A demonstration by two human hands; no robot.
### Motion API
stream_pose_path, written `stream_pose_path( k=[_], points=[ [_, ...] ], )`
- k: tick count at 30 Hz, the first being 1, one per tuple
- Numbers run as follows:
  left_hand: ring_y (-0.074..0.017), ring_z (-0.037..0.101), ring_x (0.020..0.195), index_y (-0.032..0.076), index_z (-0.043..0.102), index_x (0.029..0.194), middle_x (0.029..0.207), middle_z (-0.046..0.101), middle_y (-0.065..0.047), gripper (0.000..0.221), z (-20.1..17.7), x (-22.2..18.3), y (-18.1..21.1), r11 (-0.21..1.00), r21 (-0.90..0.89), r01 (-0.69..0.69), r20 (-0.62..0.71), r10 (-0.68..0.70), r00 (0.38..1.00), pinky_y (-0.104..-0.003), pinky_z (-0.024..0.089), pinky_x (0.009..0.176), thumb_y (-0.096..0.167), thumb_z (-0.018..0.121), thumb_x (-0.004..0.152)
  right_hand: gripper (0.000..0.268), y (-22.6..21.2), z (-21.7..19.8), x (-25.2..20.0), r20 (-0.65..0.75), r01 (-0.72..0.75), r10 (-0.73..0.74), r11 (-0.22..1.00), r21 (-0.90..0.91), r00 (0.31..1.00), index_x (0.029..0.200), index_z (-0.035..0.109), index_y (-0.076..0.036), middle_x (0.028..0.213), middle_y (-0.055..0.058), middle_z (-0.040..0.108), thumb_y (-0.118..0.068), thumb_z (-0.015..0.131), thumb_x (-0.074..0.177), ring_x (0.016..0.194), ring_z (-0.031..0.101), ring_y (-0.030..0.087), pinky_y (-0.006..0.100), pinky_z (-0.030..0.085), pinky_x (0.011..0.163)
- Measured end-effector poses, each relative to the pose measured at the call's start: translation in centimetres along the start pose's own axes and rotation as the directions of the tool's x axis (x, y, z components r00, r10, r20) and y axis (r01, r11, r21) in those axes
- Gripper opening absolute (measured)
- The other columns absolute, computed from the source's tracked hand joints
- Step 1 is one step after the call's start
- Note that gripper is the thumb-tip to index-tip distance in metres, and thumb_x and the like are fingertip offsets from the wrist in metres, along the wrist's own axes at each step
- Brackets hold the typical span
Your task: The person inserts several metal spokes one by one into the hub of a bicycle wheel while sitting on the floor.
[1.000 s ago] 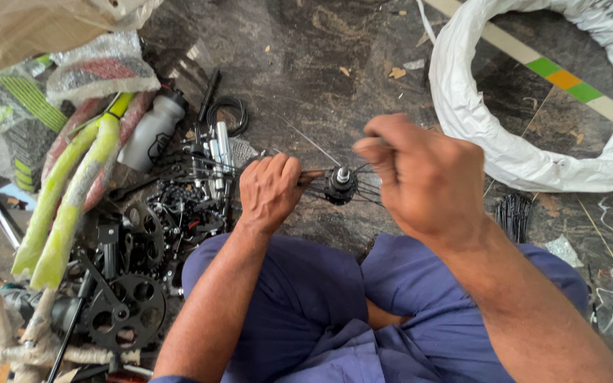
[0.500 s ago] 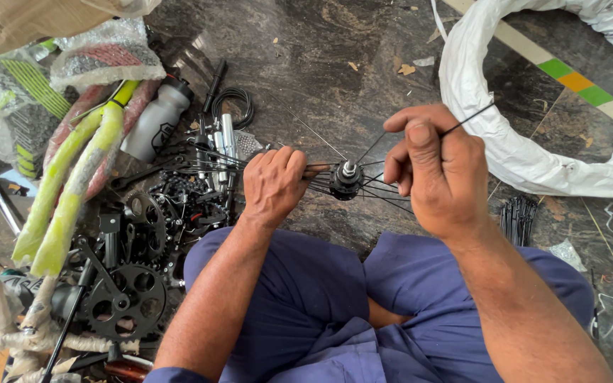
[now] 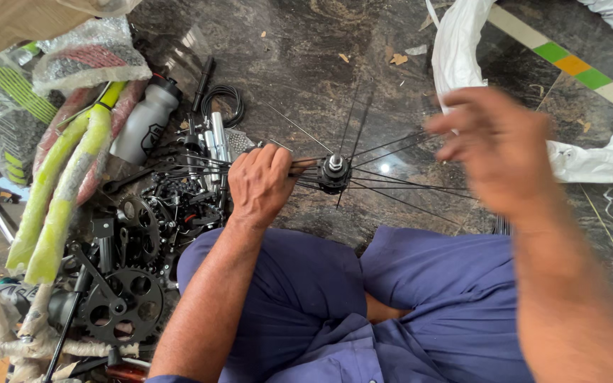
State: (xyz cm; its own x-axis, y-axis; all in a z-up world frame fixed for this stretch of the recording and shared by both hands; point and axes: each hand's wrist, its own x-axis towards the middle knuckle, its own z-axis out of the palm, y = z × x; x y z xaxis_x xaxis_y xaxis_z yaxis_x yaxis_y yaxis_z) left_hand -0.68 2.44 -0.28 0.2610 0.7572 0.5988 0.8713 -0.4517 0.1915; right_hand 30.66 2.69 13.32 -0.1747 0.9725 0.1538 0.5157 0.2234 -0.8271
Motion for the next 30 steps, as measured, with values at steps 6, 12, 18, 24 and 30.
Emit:
stream_pose_path(
  k=[6,12,18,24,30],
  points=[
    [-0.0228,0.059,0.07,0.012,0.05,0.081,0.076,0.052,-0.003,0.03,-0.2,0.0,-0.2,0.999,-0.05,-0.012,-0.057,0.009,0.998,-0.039,0.043,0.062,0.016,0.08,0.075,0.027,18.2,-11.6,-7.7,-0.191,-0.554,0.527,0.823,-0.129,0.828,0.115,0.072,0.002,0.095,0.012,0.074,-0.023,0.065,0.11,0.08,0.069,0.017,0.031,0.057,0.069],
    [-0.0244,0.057,0.064,0.012,0.052,0.078,0.075,0.053,-0.005,0.026,0.7,-0.5,-0.7,0.993,0.117,-0.028,-0.046,0.033,0.998,-0.04,0.042,0.057,0.003,0.076,0.072,0.04,34.5,-13.3,-20.0,-0.206,-0.697,0.72,0.492,-0.521,0.662,0.115,0.08,-0.008,0.092,0.016,0.079,-0.04,0.073,0.092,0.083,0.075,0.028,0.044,0.057,0.08],
    [-0.025,0.058,0.065,0.012,0.05,0.077,0.075,0.054,-0.005,0.03,1.2,-1.7,-0.9,0.992,0.125,-0.005,-0.003,0.005,1.0,-0.037,0.042,0.06,0.007,0.08,0.077,0.051,36.9,-8.0,-22.2,-0.258,-0.682,0.662,0.527,-0.508,0.703,0.11,0.077,0.0,0.102,0.024,0.077,-0.047,0.078,0.089,0.095,0.074,0.037,0.046,0.057,0.085],
    [-0.0226,0.058,0.066,0.011,0.053,0.075,0.074,0.055,-0.003,0.028,2.2,-2.4,-1.6,0.985,0.17,0.0,0.062,-0.01,0.998,-0.035,0.041,0.062,0.009,0.081,0.083,0.047,40.4,-9.4,-22.7,-0.321,-0.768,0.699,0.559,-0.312,0.639,0.107,0.075,0.003,0.097,0.02,0.077,-0.025,0.09,0.072,0.085,0.077,0.03,0.039,0.059,0.078],
    [-0.0196,0.055,0.061,0.012,0.054,0.077,0.069,0.053,-0.002,0.033,2.7,-2.7,-2.1,0.978,0.209,0.003,0.087,-0.022,0.996,-0.034,0.039,0.057,0.013,0.084,0.09,0.022,38.1,-10.4,-23.0,-0.228,-0.839,0.81,0.496,-0.223,0.54,0.1,0.074,0.003,0.093,0.018,0.078,-0.014,0.077,0.087,0.083,0.077,0.029,0.041,0.058,0.075]
  ],
)
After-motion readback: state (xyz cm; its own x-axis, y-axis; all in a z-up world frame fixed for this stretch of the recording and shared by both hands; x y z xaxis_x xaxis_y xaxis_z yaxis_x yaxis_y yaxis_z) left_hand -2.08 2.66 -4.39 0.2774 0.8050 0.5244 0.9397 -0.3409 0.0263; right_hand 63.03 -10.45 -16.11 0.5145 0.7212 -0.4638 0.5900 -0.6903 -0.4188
